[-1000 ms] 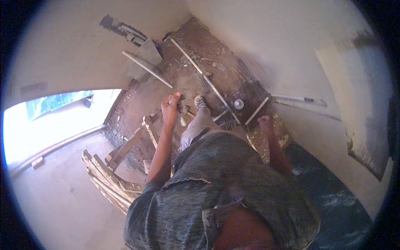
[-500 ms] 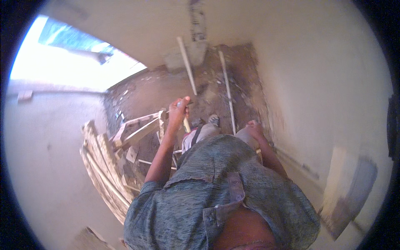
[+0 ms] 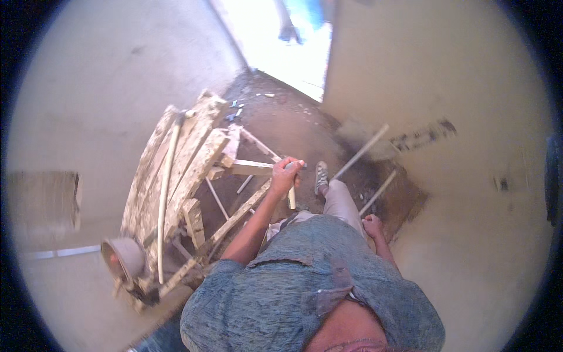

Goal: The person works on wall-mounted piping and prepares adhesive materials in a bucket at a construction site.

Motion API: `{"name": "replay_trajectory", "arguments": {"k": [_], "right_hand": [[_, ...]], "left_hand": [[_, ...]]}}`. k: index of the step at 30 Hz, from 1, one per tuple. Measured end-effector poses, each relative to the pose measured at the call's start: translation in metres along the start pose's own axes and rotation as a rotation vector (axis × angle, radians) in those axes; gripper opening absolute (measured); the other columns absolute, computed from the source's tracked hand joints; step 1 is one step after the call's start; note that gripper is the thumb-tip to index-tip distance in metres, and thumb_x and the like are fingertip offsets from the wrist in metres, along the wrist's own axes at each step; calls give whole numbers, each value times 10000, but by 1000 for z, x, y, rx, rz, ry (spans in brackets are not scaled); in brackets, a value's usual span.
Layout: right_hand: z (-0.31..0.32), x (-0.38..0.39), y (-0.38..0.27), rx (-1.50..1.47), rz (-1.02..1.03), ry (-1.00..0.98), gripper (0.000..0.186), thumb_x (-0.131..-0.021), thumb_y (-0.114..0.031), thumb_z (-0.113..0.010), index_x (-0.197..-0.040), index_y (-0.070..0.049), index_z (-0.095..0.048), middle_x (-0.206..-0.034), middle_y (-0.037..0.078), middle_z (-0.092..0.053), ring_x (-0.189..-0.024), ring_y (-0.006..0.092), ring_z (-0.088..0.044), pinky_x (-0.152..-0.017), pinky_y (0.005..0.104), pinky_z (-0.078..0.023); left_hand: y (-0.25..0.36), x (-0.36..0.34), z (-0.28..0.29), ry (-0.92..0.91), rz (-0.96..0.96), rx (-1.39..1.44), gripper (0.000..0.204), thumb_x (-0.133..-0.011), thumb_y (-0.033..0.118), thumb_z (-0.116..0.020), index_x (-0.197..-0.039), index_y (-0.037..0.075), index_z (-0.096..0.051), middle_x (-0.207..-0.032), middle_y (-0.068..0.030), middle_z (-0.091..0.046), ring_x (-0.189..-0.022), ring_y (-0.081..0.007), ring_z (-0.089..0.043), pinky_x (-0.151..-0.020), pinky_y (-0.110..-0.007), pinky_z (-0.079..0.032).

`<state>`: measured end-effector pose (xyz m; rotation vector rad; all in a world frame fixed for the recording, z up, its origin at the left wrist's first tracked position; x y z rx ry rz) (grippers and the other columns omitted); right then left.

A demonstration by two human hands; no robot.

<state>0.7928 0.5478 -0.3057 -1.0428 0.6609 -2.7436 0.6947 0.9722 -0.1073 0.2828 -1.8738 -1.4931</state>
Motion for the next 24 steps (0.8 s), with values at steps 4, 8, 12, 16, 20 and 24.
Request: {"name": "replay_trajectory", "arguments": {"k": [4, 8, 12, 16, 20, 24], "right_hand": [[23, -86, -70, 21, 119, -66, 308, -737, -259, -690, -934, -24, -661, -880, 159, -685, -829, 257, -668, -773, 378, -519], [47, -181, -149, 105, 284, -117, 322, -765, -269, -669, -949, -4, -656, -876, 153, -685, -824, 261, -667, -772, 381, -517], [86, -229, -274, 135, 374, -189, 334, -772, -279, -658, -953, 2, -653, -904, 158, -683, -874, 274, -658, -799, 384, -506], [94, -263, -376, 229, 516, -258, 355, -777, -310, -647, -964, -9, -646, -922, 172, -671, -891, 316, -648, -797, 404, -501], [90, -299, -471, 294, 643, -312, 376, -786, -319, -636, -1002, -11, -635, -976, 182, -661, -938, 320, -640, -812, 405, -497], [74, -325, -543, 242, 661, -407, 382, -798, -318, -621, -1034, -17, -637, -1024, 185, -661, -974, 317, -637, -839, 399, -495]], "left_hand": [[18, -57, 24, 87, -47, -16, 257, -872, 309, -672, -802, 67, -619, -556, 26, -488, -423, -67, -481, -385, -236, -392], [52, -114, 37, 253, -47, 166, 267, -869, 320, -671, -792, 73, -604, -552, 9, -508, -424, -77, -490, -394, -236, -393], [100, -168, 44, 273, -25, 230, 266, -881, 317, -660, -806, 67, -609, -562, 5, -514, -431, -73, -493, -401, -232, -394], [148, -195, 48, 289, -106, 233, 269, -885, 316, -658, -825, 57, -616, -586, 4, -523, -437, -71, -497, -403, -227, -393], [167, -223, 68, 379, -153, 293, 239, -888, 288, -650, -874, 54, -604, -641, -8, -528, -448, -88, -500, -398, -237, -403], [178, -246, 87, 448, -134, 307, 206, -890, 251, -642, -897, 51, -595, -665, -15, -528, -447, -99, -499, -398, -243, -409]]}}
Point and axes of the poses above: each hand's wrist, its own x-axis away from the middle knuckle, its own z-axis out of the back of the hand, y = z × x, the point moved 9 cm from there along -x, towards the middle knuckle
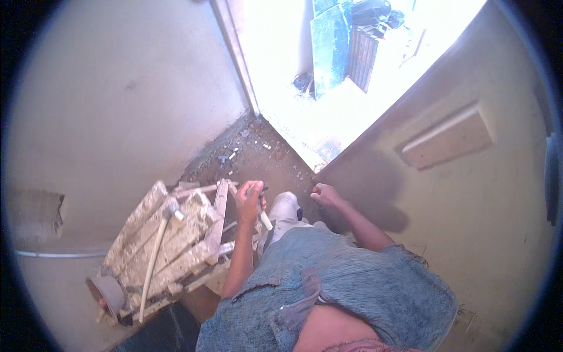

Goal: The person works on wall-mounted piping and prepares adhesive materials in a bucket at a construction site.

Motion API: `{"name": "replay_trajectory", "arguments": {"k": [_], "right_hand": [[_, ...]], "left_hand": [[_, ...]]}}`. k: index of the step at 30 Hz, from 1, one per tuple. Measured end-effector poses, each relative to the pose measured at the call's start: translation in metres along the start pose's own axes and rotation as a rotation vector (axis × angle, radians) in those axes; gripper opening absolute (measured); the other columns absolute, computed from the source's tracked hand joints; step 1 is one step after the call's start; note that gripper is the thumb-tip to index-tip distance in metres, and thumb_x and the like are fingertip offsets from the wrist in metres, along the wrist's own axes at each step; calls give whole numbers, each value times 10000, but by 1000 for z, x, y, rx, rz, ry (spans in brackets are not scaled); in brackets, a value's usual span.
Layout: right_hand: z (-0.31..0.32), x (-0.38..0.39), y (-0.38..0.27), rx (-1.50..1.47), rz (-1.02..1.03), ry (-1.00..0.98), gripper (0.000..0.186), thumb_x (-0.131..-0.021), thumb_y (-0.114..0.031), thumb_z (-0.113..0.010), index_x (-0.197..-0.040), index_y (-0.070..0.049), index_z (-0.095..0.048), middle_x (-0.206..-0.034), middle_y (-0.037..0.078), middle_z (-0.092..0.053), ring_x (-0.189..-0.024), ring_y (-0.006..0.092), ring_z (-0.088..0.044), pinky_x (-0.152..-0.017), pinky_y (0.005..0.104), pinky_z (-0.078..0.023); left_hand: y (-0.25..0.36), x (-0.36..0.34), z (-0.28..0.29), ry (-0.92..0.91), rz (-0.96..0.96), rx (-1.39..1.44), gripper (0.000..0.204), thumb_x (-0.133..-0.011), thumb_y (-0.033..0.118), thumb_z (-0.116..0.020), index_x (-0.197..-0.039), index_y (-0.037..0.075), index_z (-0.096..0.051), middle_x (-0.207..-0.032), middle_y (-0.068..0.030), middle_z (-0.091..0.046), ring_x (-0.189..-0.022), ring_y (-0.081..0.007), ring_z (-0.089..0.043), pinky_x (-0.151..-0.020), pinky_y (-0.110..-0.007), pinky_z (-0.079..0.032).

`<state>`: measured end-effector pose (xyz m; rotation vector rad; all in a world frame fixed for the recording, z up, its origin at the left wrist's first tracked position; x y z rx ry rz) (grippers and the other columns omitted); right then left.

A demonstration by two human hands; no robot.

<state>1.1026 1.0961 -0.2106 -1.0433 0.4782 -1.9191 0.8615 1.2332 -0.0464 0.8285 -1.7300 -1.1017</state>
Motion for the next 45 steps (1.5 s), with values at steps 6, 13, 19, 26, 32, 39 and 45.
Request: {"name": "replay_trajectory", "arguments": {"k": [6, 13, 19, 26, 32, 39, 45], "right_hand": [[20, -107, -26, -56, -39, 6, 368, -788, -315, -640, -1010, -21, -654, -944, 177, -683, -918, 305, -656, -815, 393, -505], [44, -221, -6, 92, -244, -122, 357, -768, -329, -643, -960, -31, -690, -926, 185, -693, -894, 319, -659, -797, 406, -512], [115, -288, 14, 170, -313, 120, 362, -808, -302, -597, -987, -1, -688, -1030, 221, -667, -969, 381, -637, -853, 456, -502], [196, -300, 78, -68, -651, 251, 342, -837, -234, -542, -1079, -29, -669, -1164, 215, -625, -1134, 353, -577, -962, 432, -463], [206, -350, 199, 262, -556, 441, 363, -812, -243, -531, -1036, -7, -691, -1146, 234, -626, -1094, 370, -594, -942, 442, -471], [224, -332, 228, 223, -448, 224, 307, -808, -247, -550, -942, -13, -697, -944, 207, -683, -910, 385, -644, -809, 469, -507], [325, -274, 202, -333, -688, 421, 255, -800, -248, -633, -913, -27, -691, -868, 184, -687, -857, 305, -664, -753, 430, -503]], "left_hand": [[30, -72, 13, 105, -41, 65, 186, -891, 227, -640, -898, 45, -599, -651, -10, -514, -456, -96, -494, -399, -245, -404], [73, -154, 52, 256, -50, 196, 200, -889, 232, -634, -855, 44, -572, -628, -19, -482, -457, -107, -479, -402, -254, -396], [96, -214, 53, 353, 53, 141, 214, -898, 241, -602, -818, 62, -516, -622, -25, -459, -455, -121, -467, -396, -277, -387], [113, -308, -10, 248, 108, 88, 194, -899, 208, -593, -805, 55, -519, -622, -29, -470, -436, -128, -466, -386, -287, -394], [124, -413, -119, 48, 149, -55, 181, -898, 218, -614, -831, 64, -547, -637, -24, -483, -450, -123, -479, -396, -279, -398], [171, -494, -309, -249, 182, -328, 199, -894, 240, -637, -826, 69, -561, -645, -15, -494, -464, -113, -483, -417, -269, -398], [186, -534, -435, -468, 179, -419, 183, -892, 207, -647, -861, 34, -598, -641, -12, -512, -475, -97, -494, -427, -255, -398]]}}
Point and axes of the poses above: each hand's wrist, its own x-axis away from the middle knuckle, its own z-axis out of the back of the hand, y = z × x, the point moved 9 cm from there along -x, towards the middle knuckle
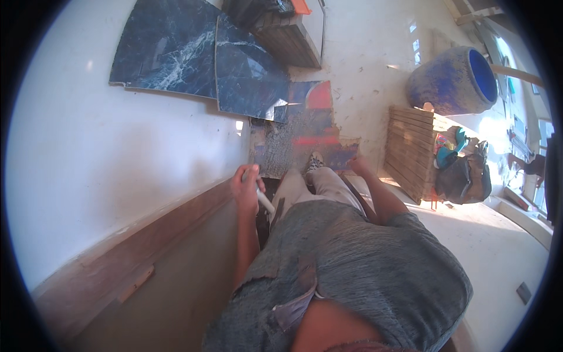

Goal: The person works on wall-mounted piping and prepares adhesive materials in a bucket at a construction site.

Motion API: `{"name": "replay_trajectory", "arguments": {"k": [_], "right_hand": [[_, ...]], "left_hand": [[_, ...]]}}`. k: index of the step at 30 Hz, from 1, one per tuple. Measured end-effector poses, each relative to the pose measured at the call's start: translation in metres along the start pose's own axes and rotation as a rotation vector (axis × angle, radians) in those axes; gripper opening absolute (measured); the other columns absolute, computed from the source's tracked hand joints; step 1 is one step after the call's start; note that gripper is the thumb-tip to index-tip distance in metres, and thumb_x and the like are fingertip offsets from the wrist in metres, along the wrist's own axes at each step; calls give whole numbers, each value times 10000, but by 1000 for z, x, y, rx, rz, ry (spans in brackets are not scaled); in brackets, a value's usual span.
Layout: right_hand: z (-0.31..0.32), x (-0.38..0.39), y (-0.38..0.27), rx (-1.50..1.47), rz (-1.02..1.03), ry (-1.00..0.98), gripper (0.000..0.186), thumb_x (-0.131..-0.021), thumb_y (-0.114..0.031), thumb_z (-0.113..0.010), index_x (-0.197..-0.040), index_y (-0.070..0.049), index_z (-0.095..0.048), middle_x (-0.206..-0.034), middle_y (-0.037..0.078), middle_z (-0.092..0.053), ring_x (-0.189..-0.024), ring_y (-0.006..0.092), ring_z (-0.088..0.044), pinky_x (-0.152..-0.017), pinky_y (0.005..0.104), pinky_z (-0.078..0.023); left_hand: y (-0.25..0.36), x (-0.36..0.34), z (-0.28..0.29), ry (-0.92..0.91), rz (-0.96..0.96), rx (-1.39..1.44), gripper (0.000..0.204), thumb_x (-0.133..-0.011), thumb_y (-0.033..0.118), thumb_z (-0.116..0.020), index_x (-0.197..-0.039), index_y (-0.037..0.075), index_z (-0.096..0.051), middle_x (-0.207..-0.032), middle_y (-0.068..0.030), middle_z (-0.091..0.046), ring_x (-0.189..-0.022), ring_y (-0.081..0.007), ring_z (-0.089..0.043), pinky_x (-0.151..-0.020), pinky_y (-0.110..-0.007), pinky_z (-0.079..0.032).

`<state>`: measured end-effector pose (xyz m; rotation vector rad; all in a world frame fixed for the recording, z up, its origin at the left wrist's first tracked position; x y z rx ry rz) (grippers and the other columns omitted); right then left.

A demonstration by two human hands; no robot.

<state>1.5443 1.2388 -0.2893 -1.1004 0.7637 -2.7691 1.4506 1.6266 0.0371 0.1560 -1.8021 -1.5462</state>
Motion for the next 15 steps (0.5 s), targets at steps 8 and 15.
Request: {"name": "replay_trajectory", "arguments": {"k": [8, 15], "right_hand": [[48, 23, 61, -208, -286, 150, 275, -811, -241, -629, -972, -29, -692, -880, 175, -693, -866, 268, -661, -773, 396, -492], [74, 12, 64, -86, -375, 138, 329, -819, -298, -574, -1016, -67, -700, -1024, 201, -673, -989, 366, -628, -872, 449, -483]], "left_hand": [[29, -73, -87, -183, 91, -32, 173, -886, 203, -660, -876, 42, -598, -642, -9, -524, -474, -87, -494, -427, -250, -403], [60, -143, -155, -266, 107, -1, 214, -903, 265, -592, -882, 53, -575, -679, -35, -508, -528, -126, -487, -445, -268, -390]]}}
Point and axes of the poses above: each hand's wrist, its own x-axis away from the middle knuckle, its own z-axis out of the back of the hand, y = z × x, the point moved 9 cm from there along -x, towards the middle knuckle
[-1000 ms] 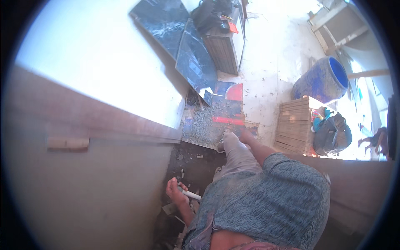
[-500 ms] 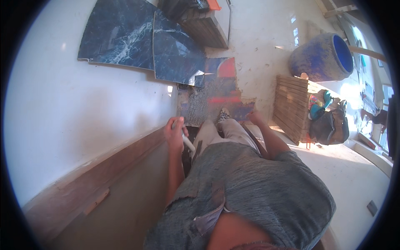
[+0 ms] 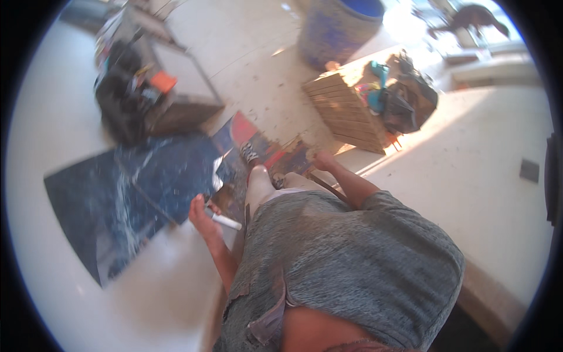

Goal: The person works on wall-mounted piping and prepares adhesive materials in a bucket at a construction site.

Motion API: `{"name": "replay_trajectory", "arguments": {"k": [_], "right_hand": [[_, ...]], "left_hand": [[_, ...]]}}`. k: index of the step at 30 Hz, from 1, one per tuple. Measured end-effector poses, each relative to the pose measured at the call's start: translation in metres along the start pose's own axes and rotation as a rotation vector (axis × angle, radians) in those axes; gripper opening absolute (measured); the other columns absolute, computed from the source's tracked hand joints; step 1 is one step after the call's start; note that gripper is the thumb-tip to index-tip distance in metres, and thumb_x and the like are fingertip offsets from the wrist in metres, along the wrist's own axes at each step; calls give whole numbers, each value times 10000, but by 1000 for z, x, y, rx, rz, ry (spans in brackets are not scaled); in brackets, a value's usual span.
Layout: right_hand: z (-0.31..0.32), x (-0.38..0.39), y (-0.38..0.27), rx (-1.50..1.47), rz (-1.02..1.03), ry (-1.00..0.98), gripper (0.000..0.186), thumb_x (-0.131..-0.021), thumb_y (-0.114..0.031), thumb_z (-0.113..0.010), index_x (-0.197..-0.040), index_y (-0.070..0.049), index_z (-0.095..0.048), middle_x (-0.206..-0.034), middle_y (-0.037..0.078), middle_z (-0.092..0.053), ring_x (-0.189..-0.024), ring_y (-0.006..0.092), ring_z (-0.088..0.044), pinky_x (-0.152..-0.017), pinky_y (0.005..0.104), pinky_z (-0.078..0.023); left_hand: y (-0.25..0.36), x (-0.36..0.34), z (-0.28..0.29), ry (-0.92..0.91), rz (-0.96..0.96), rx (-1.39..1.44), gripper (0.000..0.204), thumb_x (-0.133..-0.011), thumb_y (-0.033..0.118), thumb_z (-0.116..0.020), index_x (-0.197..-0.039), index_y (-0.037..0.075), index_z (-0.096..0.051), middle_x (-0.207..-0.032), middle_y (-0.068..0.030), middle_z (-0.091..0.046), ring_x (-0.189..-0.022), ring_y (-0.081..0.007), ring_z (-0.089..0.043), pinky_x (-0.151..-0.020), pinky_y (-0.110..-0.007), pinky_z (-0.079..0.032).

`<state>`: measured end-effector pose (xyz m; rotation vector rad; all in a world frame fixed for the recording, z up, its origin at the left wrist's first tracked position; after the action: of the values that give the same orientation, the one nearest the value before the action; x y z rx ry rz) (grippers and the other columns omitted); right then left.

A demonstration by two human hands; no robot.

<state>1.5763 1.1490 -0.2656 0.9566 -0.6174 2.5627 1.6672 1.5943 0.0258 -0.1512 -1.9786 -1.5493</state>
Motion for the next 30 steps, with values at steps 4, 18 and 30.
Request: {"name": "replay_trajectory", "arguments": {"k": [4, 18, 30], "right_hand": [[58, 0, -37, -198, -84, 128, 311, -796, -293, -590, -1004, -91, -703, -1002, 179, -680, -970, 361, -632, -849, 443, -490], [162, -57, -52, -595, -206, 395, 298, -806, -281, -599, -985, -50, -662, -953, 196, -677, -927, 358, -635, -829, 435, -491], [286, -127, 35, -673, -250, 296, 244, -795, -258, -599, -951, -81, -661, -940, 153, -686, -915, 343, -643, -815, 434, -497]], "left_hand": [[33, -65, -47, -101, 24, -9, 246, -906, 294, -583, -877, 50, -569, -681, -31, -492, -543, -128, -475, -464, -274, -382], [117, -197, -240, -385, 56, -181, 228, -907, 274, -590, -822, 75, -521, -674, -22, -486, -524, -122, -466, -468, -271, -381], [86, -207, -440, -457, 86, -283, 261, -897, 321, -596, -846, 68, -551, -650, -23, -465, -512, -118, -468, -452, -262, -385]]}}
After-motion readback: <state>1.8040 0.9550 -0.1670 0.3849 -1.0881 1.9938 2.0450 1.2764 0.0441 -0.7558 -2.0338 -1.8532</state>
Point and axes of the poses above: each hand's wrist, its own x-axis away from the middle knuckle, its own z-axis out of the back of the hand, y = z × x, the point moved 9 cm from there along -x, towards the middle knuckle
